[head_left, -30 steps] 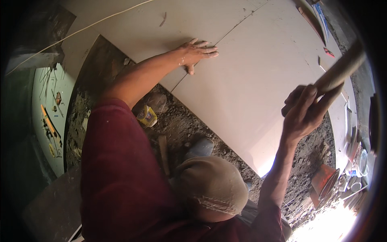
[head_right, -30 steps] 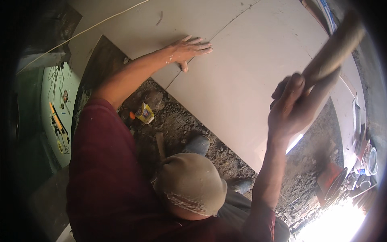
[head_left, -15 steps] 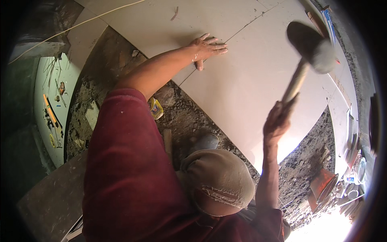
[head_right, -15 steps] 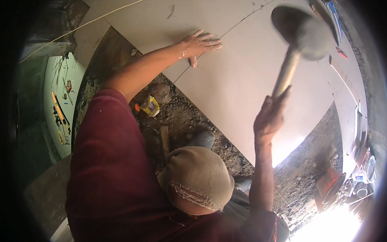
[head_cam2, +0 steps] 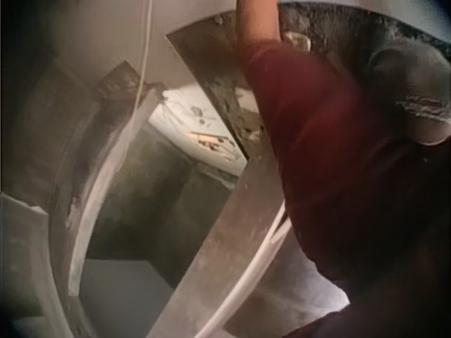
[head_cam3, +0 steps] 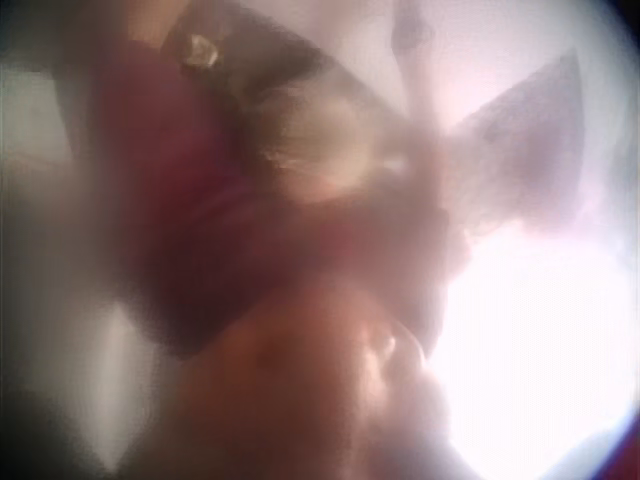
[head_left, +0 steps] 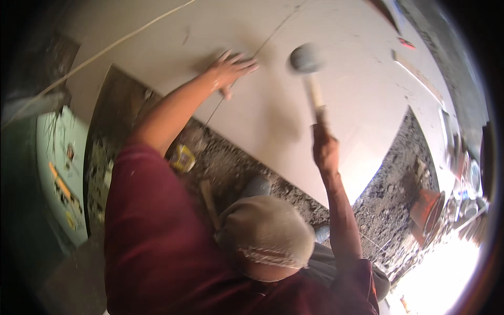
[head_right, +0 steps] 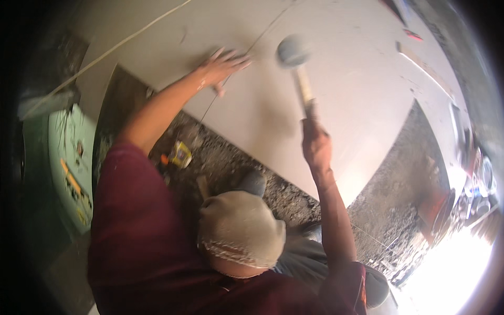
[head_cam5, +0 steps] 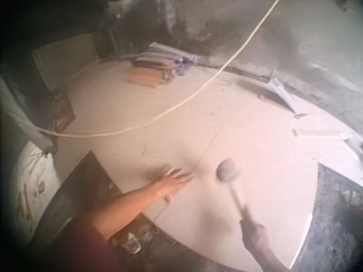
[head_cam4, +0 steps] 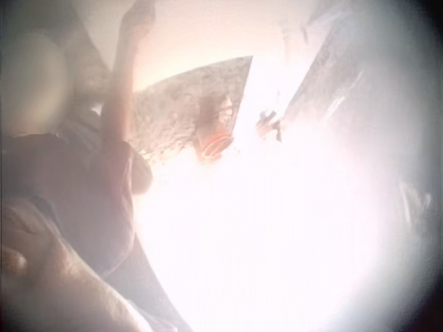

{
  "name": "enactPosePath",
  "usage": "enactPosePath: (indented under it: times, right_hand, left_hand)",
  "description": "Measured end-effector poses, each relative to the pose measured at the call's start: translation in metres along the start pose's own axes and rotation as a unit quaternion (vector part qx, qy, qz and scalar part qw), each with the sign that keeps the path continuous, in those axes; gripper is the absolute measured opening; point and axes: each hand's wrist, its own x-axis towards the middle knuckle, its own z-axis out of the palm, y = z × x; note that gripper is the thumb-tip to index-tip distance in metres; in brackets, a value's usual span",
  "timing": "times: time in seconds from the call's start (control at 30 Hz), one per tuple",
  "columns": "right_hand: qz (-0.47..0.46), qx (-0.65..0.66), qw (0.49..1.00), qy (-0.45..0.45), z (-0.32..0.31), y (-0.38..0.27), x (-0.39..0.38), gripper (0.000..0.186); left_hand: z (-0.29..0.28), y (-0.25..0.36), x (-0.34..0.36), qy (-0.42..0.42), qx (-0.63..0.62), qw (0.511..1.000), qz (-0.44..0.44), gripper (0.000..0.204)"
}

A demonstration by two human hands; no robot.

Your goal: The person places large floor tiles onto a prepared subfloor, aligns them with a string line, and taps them into place with a rubber mallet. The person also wipes tile surfaces with a cloth and briefly uses a utility knife.

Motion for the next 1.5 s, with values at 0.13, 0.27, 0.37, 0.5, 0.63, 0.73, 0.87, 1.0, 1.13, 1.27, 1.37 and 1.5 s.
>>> enactPosePath:
  times: [0.13, 0.27, 0.37, 0.5, 0.63, 0.73, 0.87, 1.0, 1.13, 1.27, 1.37, 1.5]
  right_hand:
    - [-0.123, 0.115, 0.969, 0.179, -0.031, 0.003, 0.026, 0.063]
    - [-0.036, 0.219, 0.954, 0.203, -0.106, -0.044, 0.055, 0.058]
    - [-0.148, 0.255, 0.906, 0.302, -0.142, -0.065, 0.084, 0.06]
    - [-0.112, 0.215, 0.88, 0.407, -0.119, -0.033, 0.126, 0.059]
    - [0.011, 0.122, 0.955, 0.269, -0.065, 0.008, 0.147, 0.054]
    - [-0.008, 0.066, 0.972, 0.225, -0.066, 0.019, 0.158, 0.057]
    - [-0.084, 0.114, 0.944, 0.298, -0.069, 0.017, 0.158, 0.061]
    - [0.018, 0.035, 0.983, 0.18, -0.046, 0.025, 0.155, 0.059]
    - [-0.024, 0.115, 0.964, 0.24, -0.055, 0.032, 0.14, 0.06]
    - [-0.04, 0.17, 0.946, 0.272, -0.116, 0.027, 0.07, 0.065]
    - [-0.002, 0.164, 0.941, 0.296, -0.158, 0.035, 0.031, 0.071]
    - [-0.059, 0.162, 0.897, 0.406, -0.174, 0.059, 0.016, 0.069]
  left_hand:
    - [-0.018, 0.002, 0.027, -0.024, -0.064, 0.997, -0.044, 0.131]
    - [-0.048, 0.004, 0.09, 0.057, -0.117, 0.988, -0.08, 0.129]
    - [-0.071, -0.001, 0.138, 0.065, -0.116, 0.985, -0.107, 0.129]
    - [-0.09, -0.006, 0.165, 0.039, -0.1, 0.984, -0.141, 0.131]
    - [-0.098, -0.005, 0.164, 0.028, -0.077, 0.985, -0.152, 0.131]
    - [-0.097, -0.006, 0.165, 0.02, -0.077, 0.986, -0.146, 0.133]
    - [-0.09, -0.009, 0.178, 0.025, -0.069, 0.987, -0.145, 0.138]
    - [-0.093, -0.006, 0.194, -0.04, -0.009, 0.984, -0.176, 0.147]
    - [-0.118, 0.003, 0.19, -0.079, 0.011, 0.98, -0.183, 0.142]
    - [-0.137, 0.034, 0.173, -0.028, 0.054, 0.988, -0.14, 0.128]
    - [-0.148, 0.085, 0.211, 0.035, -0.129, 0.99, -0.039, 0.124]
    - [-0.17, 0.15, 0.313, 0.087, -0.117, 0.989, 0.037, 0.105]
